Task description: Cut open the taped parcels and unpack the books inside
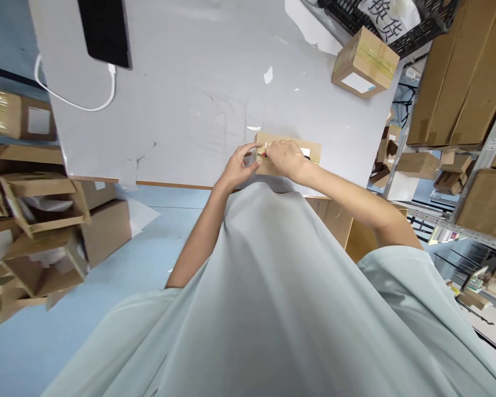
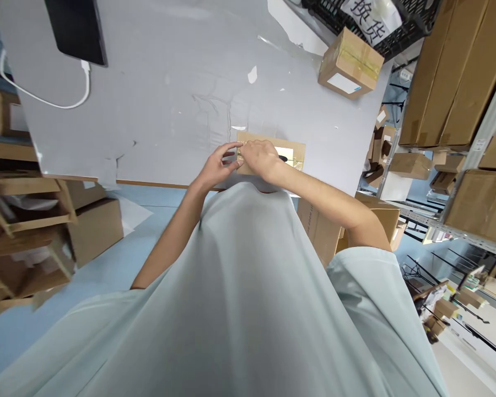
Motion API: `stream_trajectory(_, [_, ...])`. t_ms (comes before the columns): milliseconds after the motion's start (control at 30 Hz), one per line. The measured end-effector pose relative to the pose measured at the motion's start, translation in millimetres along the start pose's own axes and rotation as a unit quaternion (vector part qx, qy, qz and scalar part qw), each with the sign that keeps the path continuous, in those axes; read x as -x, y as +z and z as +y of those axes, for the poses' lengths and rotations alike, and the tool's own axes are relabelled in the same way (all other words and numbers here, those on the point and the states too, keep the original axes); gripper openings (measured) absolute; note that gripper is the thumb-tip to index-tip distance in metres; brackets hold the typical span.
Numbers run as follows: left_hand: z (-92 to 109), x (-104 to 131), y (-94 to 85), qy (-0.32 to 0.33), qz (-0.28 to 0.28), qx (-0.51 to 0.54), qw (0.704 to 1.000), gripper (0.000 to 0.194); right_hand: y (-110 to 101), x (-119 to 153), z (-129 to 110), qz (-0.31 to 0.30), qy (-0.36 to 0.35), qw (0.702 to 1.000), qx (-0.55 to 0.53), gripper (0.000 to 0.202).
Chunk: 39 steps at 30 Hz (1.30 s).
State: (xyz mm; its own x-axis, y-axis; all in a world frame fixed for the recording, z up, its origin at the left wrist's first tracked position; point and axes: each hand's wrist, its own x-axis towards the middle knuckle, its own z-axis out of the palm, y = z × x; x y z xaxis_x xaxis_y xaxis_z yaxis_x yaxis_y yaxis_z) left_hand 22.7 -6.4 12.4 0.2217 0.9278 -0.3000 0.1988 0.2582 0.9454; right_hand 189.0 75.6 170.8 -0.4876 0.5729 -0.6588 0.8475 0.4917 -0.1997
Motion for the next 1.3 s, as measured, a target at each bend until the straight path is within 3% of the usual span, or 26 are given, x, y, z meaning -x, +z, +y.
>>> stream_trajectory(133, [3, 1, 6.3, -0.011, 0.032, 0.021, 0.999, 0.068, -6, 3, 4, -0.027, -0.005, 0.998, 0.049, 0.042])
stream_trajectory(267, [11, 2, 9.9, -0.003, 0.054, 0.022, 0.998, 0.072, -9, 6, 8, -0.024, -0.013, 0.999, 0.031, 0.041])
stream_trajectory(500, [10, 3, 14.6, -0.017, 0.087, 0.015, 0.996, 0.083, 8, 13, 35, -0.011, 0.005, 1.000, -0.006, 0.030])
stream_trajectory(600, [6, 4, 14.2, -0.017, 0.094, 0.016, 0.995, 0.085, 18, 35, 70, -0.006, 0.032, 0.999, -0.020, 0.030])
stream_trajectory(767, [0, 7, 11.8, -0.021, 0.094, 0.018, 0.995, 0.087, 27, 99, 137, -0.036, 0.140, 0.989, -0.007, 0.029])
stream_trajectory(867, [-2, 6, 12.1, -0.028, 0.095, 0.027, 0.995, 0.084, 29, 126, 149, -0.069, 0.168, 0.983, 0.024, 0.035])
stream_trajectory(1000, [-3, 5, 9.7, -0.050, 0.092, 0.036, 0.994, 0.079, 30, 147, 157, -0.068, 0.180, 0.981, 0.013, 0.039])
stream_trajectory(1100, [-7, 9, 0.7, -0.049, 0.114, 0.045, 0.991, 0.079, 36, 167, 185, -0.014, 0.223, 0.975, -0.015, 0.032])
stream_trajectory(1200, [-16, 17, -13.3, -0.060, 0.147, 0.051, 0.986, 0.083, 61, 172, 211, 0.130, 0.212, 0.957, -0.149, 0.030])
stream_trajectory(1267, [-22, 21, -22.5, -0.074, 0.166, 0.053, 0.982, 0.087, 88, 154, 208, 0.181, 0.202, 0.913, -0.306, 0.031])
stream_trajectory(1300, [-26, 22, -26.8, -0.080, 0.177, 0.050, 0.980, 0.089, 102, 139, 198, 0.194, 0.215, 0.876, -0.385, 0.037])
